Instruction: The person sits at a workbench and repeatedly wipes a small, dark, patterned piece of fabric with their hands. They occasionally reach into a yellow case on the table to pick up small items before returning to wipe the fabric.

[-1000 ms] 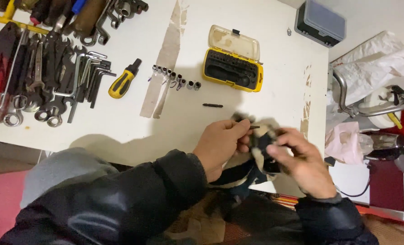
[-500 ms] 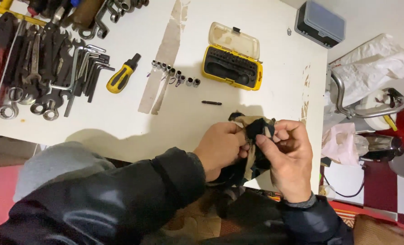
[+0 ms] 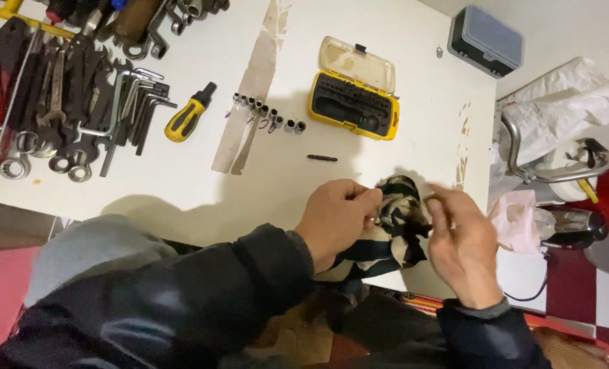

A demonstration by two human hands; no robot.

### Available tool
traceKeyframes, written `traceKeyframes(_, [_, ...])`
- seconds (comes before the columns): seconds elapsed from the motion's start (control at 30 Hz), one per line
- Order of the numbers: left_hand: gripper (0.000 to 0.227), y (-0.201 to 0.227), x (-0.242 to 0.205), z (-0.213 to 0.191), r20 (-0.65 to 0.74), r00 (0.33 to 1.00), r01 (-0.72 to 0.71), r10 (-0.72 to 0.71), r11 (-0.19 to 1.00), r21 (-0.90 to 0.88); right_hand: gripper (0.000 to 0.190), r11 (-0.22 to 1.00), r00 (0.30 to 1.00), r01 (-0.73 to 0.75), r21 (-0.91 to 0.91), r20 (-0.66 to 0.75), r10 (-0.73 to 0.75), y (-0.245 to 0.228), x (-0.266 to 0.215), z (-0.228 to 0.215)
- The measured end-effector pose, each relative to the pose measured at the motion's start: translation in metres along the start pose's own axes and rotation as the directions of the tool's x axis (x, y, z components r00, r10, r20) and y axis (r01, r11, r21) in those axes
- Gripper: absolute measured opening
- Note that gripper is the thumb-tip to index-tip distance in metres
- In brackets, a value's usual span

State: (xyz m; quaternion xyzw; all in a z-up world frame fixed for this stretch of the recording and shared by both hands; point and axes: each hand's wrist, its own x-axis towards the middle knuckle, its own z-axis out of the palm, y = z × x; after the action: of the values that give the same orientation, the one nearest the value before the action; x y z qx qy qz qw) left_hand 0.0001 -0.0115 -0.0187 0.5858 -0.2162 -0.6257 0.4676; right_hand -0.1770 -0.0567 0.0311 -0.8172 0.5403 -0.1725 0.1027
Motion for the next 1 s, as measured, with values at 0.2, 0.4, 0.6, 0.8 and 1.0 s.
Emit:
traceKeyframes(0.2, [0.034,0.010,-0.011,-0.007,0.027,1.000,0.004,-0.004,1.000,-0.016,0.015,0.845,0.997,-0.049,0.532,-0.019,0.069,-0.011,-0.001,-0.009])
traceKeyframes(0.4, [0.034,0.018,-0.021,-0.007,0.033,0.999,-0.035,0.035,0.999,-0.003,0.017,0.797,0.984,-0.069,0.600,0.174,-0.046,-0.042,0.004,-0.007])
traceKeyframes(0.6, [0.039,0.027,-0.029,-0.012,0.042,0.999,-0.026,0.028,0.998,-0.051,0.016,0.754,0.958,-0.202,0.624,0.287,0.019,-0.039,0.008,-0.002])
traceKeyframes(0.8, [0.049,0.016,-0.021,-0.005,0.124,0.990,0.091,-0.063,0.967,-0.238,0.015,0.895,0.963,-0.174,0.412,0.262,0.066,-0.060,0.054,-0.015])
traceKeyframes(1.0, [0.048,0.023,-0.042,-0.016,0.163,0.986,-0.011,0.017,0.999,-0.037,0.012,0.945,0.988,-0.148,0.291,0.080,0.131,-0.030,0.120,0.038])
